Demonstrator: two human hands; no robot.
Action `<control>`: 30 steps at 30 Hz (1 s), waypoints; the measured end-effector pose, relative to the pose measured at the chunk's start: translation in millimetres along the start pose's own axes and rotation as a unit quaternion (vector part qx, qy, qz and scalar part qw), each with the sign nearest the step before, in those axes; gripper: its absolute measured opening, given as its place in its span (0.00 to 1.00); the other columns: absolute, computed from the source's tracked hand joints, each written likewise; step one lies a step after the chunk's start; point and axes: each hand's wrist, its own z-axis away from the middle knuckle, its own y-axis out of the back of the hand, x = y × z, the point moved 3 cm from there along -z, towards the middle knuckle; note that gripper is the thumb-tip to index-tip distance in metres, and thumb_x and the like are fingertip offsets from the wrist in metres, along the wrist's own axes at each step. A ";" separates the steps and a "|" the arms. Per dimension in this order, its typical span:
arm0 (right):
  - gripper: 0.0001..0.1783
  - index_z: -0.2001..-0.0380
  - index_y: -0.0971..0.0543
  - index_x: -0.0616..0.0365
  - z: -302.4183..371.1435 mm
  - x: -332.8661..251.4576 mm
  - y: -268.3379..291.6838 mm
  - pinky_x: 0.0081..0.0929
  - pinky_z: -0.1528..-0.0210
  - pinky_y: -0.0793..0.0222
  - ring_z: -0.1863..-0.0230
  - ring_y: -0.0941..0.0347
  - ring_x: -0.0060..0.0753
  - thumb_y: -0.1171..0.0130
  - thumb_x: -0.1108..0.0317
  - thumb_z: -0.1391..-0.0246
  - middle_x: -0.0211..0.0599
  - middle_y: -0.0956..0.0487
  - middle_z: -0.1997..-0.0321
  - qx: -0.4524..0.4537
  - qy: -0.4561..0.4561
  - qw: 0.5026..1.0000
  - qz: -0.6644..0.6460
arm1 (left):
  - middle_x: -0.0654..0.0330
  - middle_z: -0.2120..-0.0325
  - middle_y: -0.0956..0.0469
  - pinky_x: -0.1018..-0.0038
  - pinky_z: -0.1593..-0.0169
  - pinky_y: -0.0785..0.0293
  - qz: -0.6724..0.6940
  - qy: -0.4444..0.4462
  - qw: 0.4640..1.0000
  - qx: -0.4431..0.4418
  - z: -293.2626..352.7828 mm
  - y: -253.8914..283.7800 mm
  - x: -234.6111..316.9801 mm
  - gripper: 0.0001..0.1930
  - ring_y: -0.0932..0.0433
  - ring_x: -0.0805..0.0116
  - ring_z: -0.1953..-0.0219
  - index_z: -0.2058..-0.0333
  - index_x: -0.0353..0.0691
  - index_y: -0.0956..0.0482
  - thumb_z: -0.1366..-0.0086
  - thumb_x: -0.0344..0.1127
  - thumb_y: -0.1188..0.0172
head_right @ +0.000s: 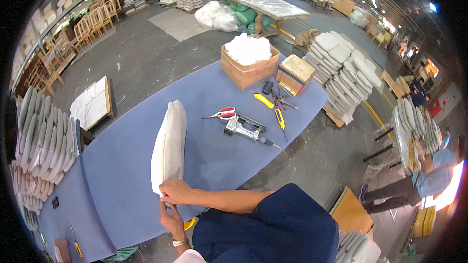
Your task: The person wraps a white fabric cover around a cushion core, trims excess fabric with scissors, and secures the seam using a pneumatic staple gun. The person repeats this process on multiple cushion units at a workbench in a factory setting.
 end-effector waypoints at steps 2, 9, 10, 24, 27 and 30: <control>0.16 0.68 0.22 0.57 2.8 -12.6 1.1 0.47 0.62 0.28 0.64 0.21 0.51 0.32 0.55 0.44 0.41 0.20 0.66 0.014 -0.014 0.999 0.039 | 0.38 0.51 0.18 0.57 0.53 0.22 -0.001 -0.020 1.000 0.003 -1.6 1.7 -1.2 0.26 0.17 0.39 0.53 0.40 0.28 0.25 0.33 0.35 0.35; 0.14 0.69 0.23 0.58 -7.7 -5.7 -13.1 0.49 0.62 0.29 0.63 0.23 0.53 0.36 0.59 0.40 0.43 0.21 0.67 0.118 -0.020 0.992 0.043 | 0.37 0.49 0.19 0.55 0.51 0.23 -0.006 -0.029 0.999 -0.026 -17.7 -0.1 -2.0 0.30 0.19 0.38 0.51 0.36 0.30 0.29 0.35 0.32 0.35; 0.14 0.69 0.24 0.58 -7.9 -6.0 -13.7 0.49 0.62 0.29 0.63 0.23 0.54 0.37 0.59 0.40 0.44 0.22 0.67 0.105 -0.037 0.993 0.033 | 0.38 0.48 0.20 0.54 0.50 0.23 -0.014 -0.011 0.999 -0.047 -20.7 1.6 1.3 0.30 0.19 0.37 0.49 0.36 0.30 0.30 0.36 0.31 0.35; 0.14 0.69 0.26 0.60 -43.2 -10.9 -25.4 0.44 0.61 0.30 0.63 0.25 0.52 0.39 0.60 0.36 0.44 0.23 0.66 0.048 -0.053 0.996 -0.059 | 0.44 0.56 0.18 0.55 0.62 0.19 -0.034 -0.052 0.998 -0.031 -57.1 16.9 -10.3 0.23 0.17 0.42 0.61 0.42 0.33 0.27 0.35 0.30 0.37; 0.14 0.69 0.26 0.60 -44.5 -4.2 -29.0 0.39 0.64 0.30 0.69 0.26 0.44 0.38 0.61 0.37 0.42 0.24 0.69 0.055 -0.056 0.994 -0.076 | 0.44 0.54 0.18 0.57 0.64 0.18 -0.022 -0.056 0.998 -0.032 -59.9 13.3 -15.5 0.24 0.16 0.44 0.61 0.41 0.32 0.27 0.35 0.31 0.37; 0.13 0.70 0.26 0.59 -43.3 0.2 -28.7 0.33 0.70 0.33 0.74 0.30 0.34 0.37 0.63 0.37 0.37 0.27 0.72 0.053 -0.064 0.992 -0.100 | 0.44 0.52 0.18 0.57 0.65 0.18 -0.026 -0.038 0.998 -0.040 -57.2 9.0 -19.1 0.26 0.15 0.45 0.63 0.40 0.30 0.29 0.35 0.32 0.37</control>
